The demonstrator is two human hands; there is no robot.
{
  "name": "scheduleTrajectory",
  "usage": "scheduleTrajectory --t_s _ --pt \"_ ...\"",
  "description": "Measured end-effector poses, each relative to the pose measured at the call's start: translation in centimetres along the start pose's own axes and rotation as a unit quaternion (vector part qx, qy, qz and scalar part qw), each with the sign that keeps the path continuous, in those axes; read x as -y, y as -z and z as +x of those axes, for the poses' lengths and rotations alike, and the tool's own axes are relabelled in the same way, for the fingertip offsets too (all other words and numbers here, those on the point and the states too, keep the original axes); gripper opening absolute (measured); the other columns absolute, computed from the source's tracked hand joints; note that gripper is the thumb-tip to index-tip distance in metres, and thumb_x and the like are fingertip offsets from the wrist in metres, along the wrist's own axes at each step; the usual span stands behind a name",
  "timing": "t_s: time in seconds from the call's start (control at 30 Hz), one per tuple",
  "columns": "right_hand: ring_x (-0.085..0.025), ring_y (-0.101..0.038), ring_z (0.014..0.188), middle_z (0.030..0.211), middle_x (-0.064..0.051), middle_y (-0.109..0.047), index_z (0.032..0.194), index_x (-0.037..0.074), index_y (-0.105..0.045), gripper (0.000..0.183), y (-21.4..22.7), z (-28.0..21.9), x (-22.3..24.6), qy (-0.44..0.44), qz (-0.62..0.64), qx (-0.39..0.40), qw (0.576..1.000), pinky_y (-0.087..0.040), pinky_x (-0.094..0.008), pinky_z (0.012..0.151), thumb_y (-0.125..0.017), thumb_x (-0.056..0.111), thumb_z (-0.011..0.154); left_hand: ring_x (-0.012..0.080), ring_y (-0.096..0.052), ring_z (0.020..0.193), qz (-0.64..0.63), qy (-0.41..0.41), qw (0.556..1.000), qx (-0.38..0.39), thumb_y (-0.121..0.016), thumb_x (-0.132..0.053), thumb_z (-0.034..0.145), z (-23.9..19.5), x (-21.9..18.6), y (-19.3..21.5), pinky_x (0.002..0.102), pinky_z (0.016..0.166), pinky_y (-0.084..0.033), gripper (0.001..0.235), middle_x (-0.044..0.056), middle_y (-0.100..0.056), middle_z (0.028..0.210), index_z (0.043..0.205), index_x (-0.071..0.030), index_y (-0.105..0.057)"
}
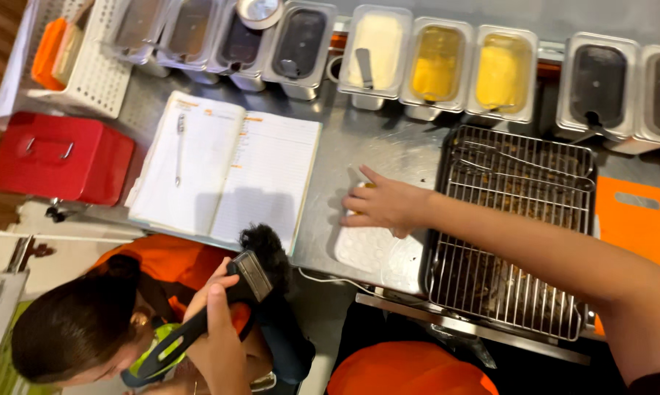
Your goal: The person removes a cooked waffle from a waffle iron, places it on a wire rack, spreads a dark topping on half of it, folds it, and wraps it in an orange paper bag. The person then cleans the workstation with a cloth.
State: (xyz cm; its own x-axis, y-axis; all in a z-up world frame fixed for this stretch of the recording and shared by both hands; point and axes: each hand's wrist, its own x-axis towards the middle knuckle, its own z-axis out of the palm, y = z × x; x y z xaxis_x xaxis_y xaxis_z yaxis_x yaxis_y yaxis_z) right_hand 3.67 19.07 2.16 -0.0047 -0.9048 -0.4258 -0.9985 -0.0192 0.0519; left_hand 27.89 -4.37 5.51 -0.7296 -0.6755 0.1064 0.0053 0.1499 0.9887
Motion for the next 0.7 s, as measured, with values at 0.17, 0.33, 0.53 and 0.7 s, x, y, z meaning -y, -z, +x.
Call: scheduleTrajectory --t_s 0.17,0.33,0.53,0.7 --pt "-0.027 -0.038 0.141 0.143 -0.01 -0.045 0.15 0.024 -0.036 0.101 2.7 6.8 -2.2 -0.041 -0.052 -0.089 0.994 -0.029 -0.066 0.114 -0.088 0.034 0.063 0.0299 -0.066 0.121 -0.141 0.048 0.986 -0.072 -0.051 -0.014 0.104 -0.5 0.5 0.9 0.039 0.106 -0.051 0.027 0.026 -0.069 0.131 0.103 0.008 -0.067" --pt "-0.025 -0.044 0.142 0.148 -0.004 -0.049 0.149 0.032 -0.042 0.07 0.8 12.4 -4.3 -0.037 -0.061 -0.31 0.948 -0.036 -0.063 0.111 -0.071 0.017 0.087 0.0295 -0.066 0.124 0.016 0.002 0.999 -0.032 -0.052 -0.014 0.105 -0.6 -1.4 0.6 0.036 0.106 -0.049 0.029 0.023 -0.069 0.135 0.109 0.008 -0.069" --pt "-0.032 -0.053 0.131 0.142 -0.01 -0.058 0.143 0.019 -0.055 0.061 -1.5 6.4 -2.3 -0.159 0.275 -0.368 0.874 -0.045 -0.05 0.107 -0.07 0.015 0.085 0.0226 -0.07 0.122 0.144 -0.014 0.977 0.156 -0.066 -0.009 0.093 -0.7 -2.0 -1.5 0.034 0.098 -0.052 0.029 0.017 -0.069 0.134 0.121 0.0 -0.071" --pt "-0.031 -0.066 0.114 0.124 -0.015 -0.07 0.135 0.007 -0.062 0.044 -1.7 0.0 -0.5 -0.272 0.353 -0.487 0.751 -0.052 -0.04 0.098 -0.067 0.009 0.092 0.0311 -0.068 0.126 -0.074 -0.099 0.936 0.33 -0.066 0.0 0.098 3.2 3.6 -9.7 0.037 0.113 -0.048 0.02 0.023 -0.072 0.127 0.117 -0.004 -0.068"
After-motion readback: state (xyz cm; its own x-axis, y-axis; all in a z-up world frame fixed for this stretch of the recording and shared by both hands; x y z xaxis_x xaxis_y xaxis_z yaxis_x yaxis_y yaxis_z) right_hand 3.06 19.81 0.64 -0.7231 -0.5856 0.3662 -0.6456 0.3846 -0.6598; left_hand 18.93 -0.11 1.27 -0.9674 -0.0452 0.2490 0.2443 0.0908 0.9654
